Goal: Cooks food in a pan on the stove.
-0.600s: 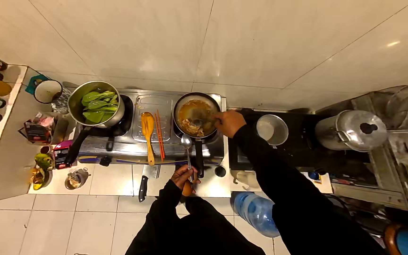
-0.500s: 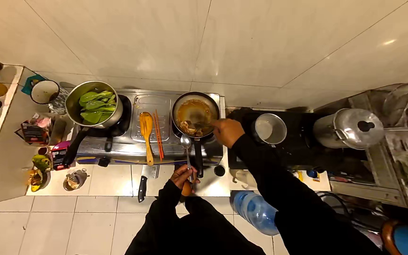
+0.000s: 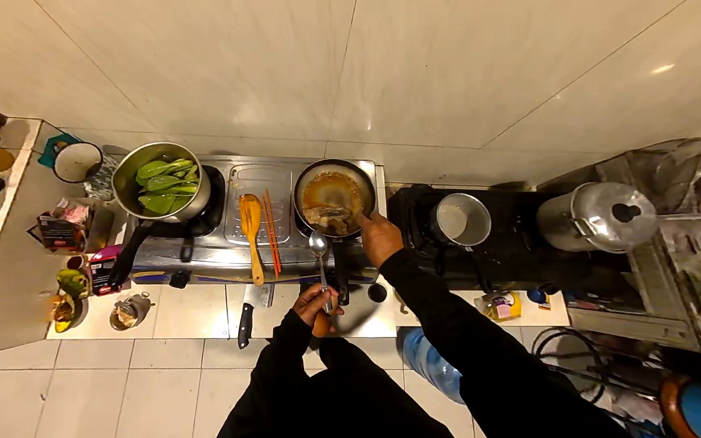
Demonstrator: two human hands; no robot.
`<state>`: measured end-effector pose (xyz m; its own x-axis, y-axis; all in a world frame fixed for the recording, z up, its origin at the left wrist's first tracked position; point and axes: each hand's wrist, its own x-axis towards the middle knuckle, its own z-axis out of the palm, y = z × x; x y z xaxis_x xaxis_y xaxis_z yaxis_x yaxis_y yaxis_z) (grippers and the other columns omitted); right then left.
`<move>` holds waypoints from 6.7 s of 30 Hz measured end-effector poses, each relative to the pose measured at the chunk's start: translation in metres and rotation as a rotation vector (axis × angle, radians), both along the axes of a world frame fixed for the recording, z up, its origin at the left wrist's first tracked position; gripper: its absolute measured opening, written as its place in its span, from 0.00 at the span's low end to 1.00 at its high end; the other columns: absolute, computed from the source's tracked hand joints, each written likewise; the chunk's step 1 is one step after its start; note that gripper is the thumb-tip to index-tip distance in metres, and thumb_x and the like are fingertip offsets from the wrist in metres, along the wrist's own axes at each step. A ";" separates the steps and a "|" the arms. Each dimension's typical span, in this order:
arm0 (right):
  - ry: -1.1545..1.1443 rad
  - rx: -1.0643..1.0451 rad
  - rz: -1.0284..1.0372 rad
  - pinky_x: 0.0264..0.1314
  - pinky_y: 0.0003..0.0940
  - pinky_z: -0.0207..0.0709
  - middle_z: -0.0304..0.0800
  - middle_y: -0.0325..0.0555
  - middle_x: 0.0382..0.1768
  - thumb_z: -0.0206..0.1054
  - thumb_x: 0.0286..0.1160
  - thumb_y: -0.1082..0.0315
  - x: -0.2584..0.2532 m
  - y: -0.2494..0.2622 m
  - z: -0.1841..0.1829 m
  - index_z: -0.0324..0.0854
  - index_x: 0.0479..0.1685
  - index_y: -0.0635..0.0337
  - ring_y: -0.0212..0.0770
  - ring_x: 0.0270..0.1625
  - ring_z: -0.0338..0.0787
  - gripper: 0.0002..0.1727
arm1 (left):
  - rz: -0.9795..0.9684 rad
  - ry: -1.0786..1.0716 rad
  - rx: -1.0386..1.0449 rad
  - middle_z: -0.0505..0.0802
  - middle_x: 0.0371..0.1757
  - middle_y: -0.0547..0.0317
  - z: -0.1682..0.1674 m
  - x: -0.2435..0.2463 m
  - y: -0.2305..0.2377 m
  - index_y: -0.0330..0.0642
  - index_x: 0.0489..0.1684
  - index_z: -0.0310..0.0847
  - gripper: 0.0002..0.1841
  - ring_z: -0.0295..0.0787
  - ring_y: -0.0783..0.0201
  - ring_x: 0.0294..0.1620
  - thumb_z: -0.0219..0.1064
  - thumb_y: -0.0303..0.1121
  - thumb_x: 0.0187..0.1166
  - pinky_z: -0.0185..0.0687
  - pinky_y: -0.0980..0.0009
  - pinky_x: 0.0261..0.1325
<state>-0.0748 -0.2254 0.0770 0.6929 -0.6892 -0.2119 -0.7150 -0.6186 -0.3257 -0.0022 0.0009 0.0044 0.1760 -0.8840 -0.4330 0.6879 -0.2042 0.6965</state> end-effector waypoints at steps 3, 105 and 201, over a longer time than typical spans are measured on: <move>-0.023 -0.018 -0.015 0.59 0.64 0.84 0.85 0.70 0.59 0.62 0.81 0.77 0.005 -0.005 -0.006 0.83 0.72 0.61 0.69 0.59 0.89 0.21 | 0.014 0.000 0.001 0.96 0.40 0.49 0.000 -0.001 0.000 0.39 0.50 0.83 0.12 0.97 0.55 0.34 0.57 0.34 0.81 0.90 0.64 0.21; -0.024 -0.100 -0.021 0.57 0.65 0.84 0.86 0.70 0.54 0.62 0.80 0.77 -0.030 -0.040 -0.010 0.86 0.66 0.63 0.69 0.57 0.89 0.18 | -0.010 0.031 -0.076 0.97 0.39 0.50 -0.007 0.003 0.006 0.41 0.50 0.84 0.11 0.97 0.57 0.33 0.59 0.35 0.81 0.91 0.65 0.23; 0.107 0.144 -0.041 0.55 0.71 0.81 0.91 0.68 0.50 0.60 0.84 0.68 0.081 0.011 0.035 0.84 0.64 0.64 0.70 0.55 0.91 0.16 | -0.061 0.045 -0.051 0.96 0.38 0.50 -0.010 0.003 0.003 0.40 0.54 0.83 0.12 0.97 0.56 0.32 0.57 0.35 0.84 0.91 0.64 0.22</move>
<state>0.0065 -0.2139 0.1118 0.6331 -0.6735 -0.3816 -0.7740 -0.5410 -0.3291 0.0007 0.0036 -0.0053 0.1031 -0.9135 -0.3937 0.7059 -0.2116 0.6760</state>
